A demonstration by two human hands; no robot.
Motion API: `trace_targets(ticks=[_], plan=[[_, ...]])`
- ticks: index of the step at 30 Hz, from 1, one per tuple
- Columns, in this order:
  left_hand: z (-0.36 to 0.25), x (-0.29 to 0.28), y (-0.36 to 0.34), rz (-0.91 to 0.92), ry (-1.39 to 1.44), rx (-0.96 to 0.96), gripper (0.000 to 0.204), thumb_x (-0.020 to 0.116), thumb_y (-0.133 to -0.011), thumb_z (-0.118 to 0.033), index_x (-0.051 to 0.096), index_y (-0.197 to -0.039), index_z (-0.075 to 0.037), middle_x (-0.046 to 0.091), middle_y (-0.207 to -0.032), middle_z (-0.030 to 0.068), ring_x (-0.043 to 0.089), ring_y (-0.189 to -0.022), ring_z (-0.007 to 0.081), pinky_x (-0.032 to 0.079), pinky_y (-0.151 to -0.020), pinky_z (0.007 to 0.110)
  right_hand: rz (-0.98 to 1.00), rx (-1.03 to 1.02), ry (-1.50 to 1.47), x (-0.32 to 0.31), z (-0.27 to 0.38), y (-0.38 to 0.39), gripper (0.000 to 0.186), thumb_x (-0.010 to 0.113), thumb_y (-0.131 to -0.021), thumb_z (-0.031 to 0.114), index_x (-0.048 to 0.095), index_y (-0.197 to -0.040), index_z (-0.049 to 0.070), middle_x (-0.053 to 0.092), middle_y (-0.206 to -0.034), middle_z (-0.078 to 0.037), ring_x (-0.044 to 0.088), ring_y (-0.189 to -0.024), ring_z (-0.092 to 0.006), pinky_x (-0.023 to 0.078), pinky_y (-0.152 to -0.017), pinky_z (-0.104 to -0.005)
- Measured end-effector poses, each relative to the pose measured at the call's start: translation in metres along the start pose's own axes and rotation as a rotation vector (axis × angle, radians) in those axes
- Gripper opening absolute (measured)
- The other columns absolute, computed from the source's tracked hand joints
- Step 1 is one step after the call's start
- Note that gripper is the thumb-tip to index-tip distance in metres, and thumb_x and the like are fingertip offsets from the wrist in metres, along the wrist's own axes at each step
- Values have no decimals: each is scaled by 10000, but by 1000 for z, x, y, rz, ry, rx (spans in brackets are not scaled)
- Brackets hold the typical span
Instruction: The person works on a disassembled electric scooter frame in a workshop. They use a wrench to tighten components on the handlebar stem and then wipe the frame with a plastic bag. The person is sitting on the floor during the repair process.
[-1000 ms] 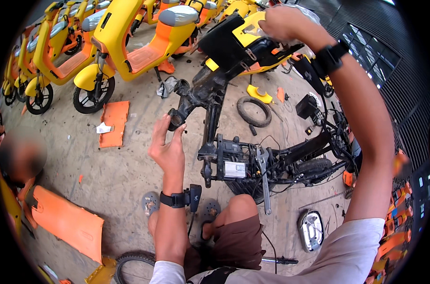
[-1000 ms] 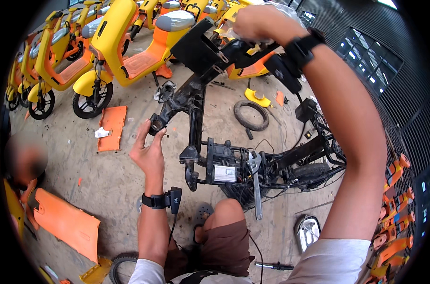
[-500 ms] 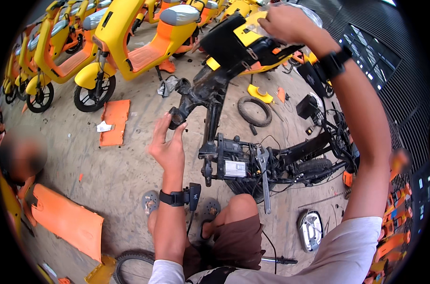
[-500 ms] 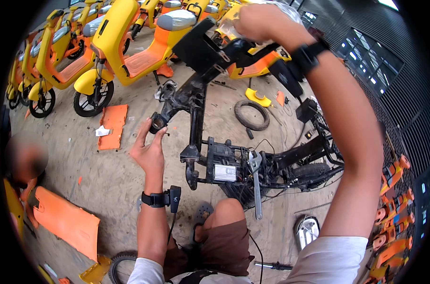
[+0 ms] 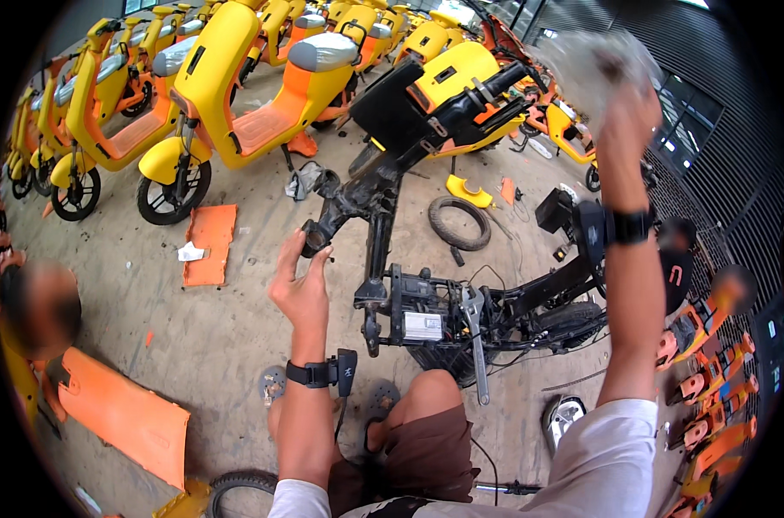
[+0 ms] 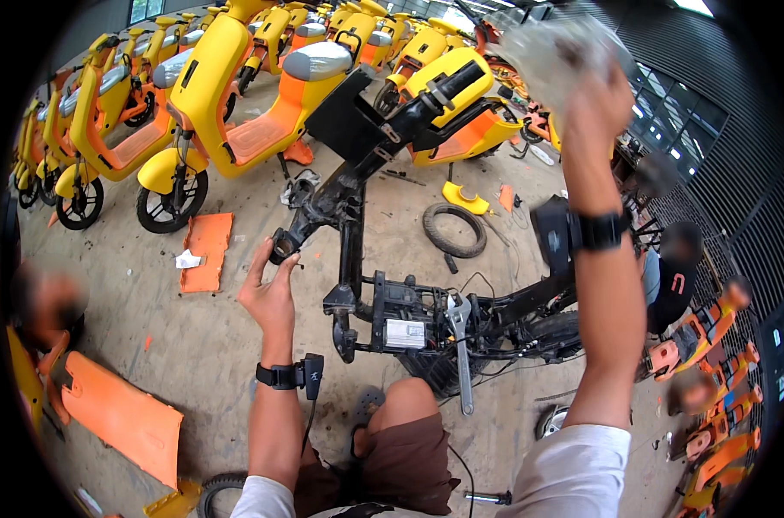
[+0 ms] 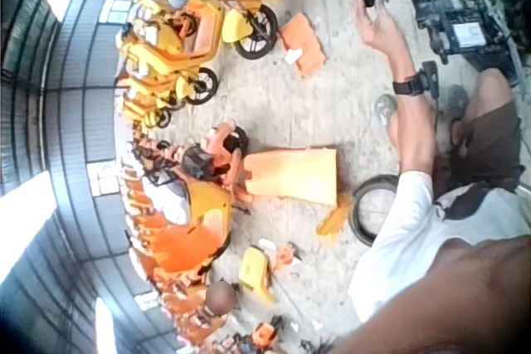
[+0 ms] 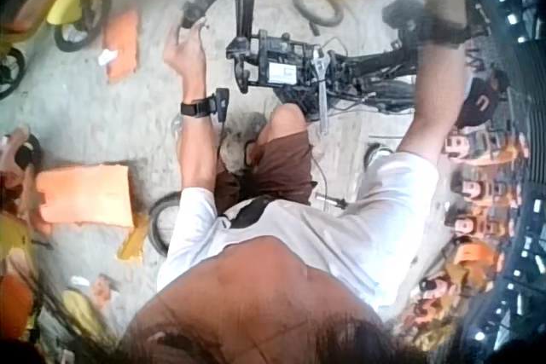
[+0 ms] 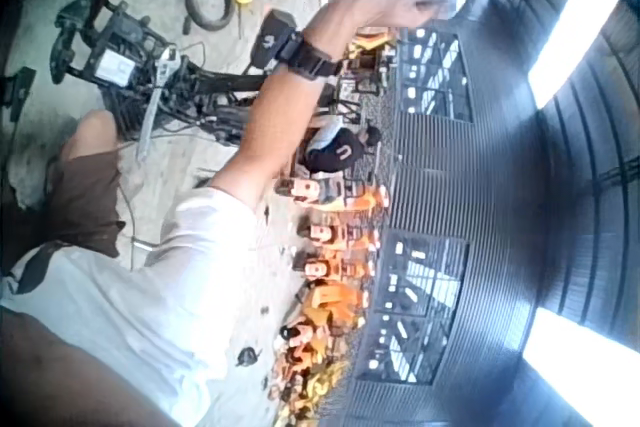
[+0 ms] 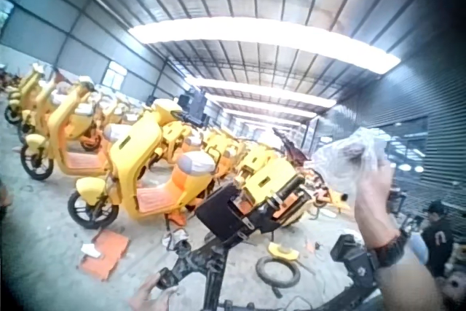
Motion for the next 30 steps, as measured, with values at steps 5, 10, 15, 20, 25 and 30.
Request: trace_targets(ticks=[5, 10, 15, 20, 25, 30], plan=[[-1, 0, 1, -12, 41, -35, 378, 783, -679, 17, 674, -1041, 32, 687, -1065, 136, 648, -991, 205, 472, -899, 316, -223, 526, -497, -152, -52, 92, 352, 557, -905, 316, 573, -1155, 69, 554, -1175, -54, 513, -1070, -216, 405, -969, -404], [-6, 4, 6, 22, 25, -113, 387, 768, -721, -12, 665, -1091, 35, 686, -1074, 110, 624, -959, 136, 454, -897, 285, -316, 1261, -958, -188, -131, 280, 408, 448, -928, 325, 540, -1226, 62, 567, -1224, -103, 492, -1178, -293, 342, -1041, -493], [-12, 9, 9, 21, -1, -149, 417, 772, -725, -19, 643, -1112, 66, 680, -1071, 111, 625, -923, 126, 465, -871, 265, -289, 1117, -1265, -184, -152, 370, 403, 389, -946, 264, 507, -1256, 34, 544, -1259, -126, 472, -1207, -314, 316, -1074, -493], [-13, 10, 10, 4, -6, -113, 409, 762, -739, -15, 636, -1117, 75, 675, -1070, 119, 621, -917, 122, 467, -863, 255, -284, 1178, -1296, -183, -190, 425, 379, 403, -965, 202, 464, -1289, 15, 523, -1288, -130, 492, -1184, -267, 370, -1042, -456], [-13, 11, 7, 16, -32, -89, 409, 761, -740, -13, 635, -1119, 74, 674, -1077, 108, 620, -914, 119, 461, -877, 258, -407, 1289, -1499, -168, -206, 437, 411, 450, -963, 326, 491, -1303, 99, 538, -1293, -116, 524, -1160, -320, 416, -1002, -507], [-15, 9, 7, 25, -79, -61, 396, 759, -742, -11, 643, -1114, 64, 679, -1051, 96, 615, -905, 113, 459, -883, 257, -174, 1272, -1304, -146, -182, 404, 483, 429, -950, 397, 463, -1327, 98, 495, -1343, -140, 479, -1218, -331, 347, -1041, -559]])
Point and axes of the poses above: each hand's wrist, its own y-axis away from the middle knuckle, its own x-axis out of the palm, z = x × y, the point moved 4 cm from there along -y, towards the middle knuckle
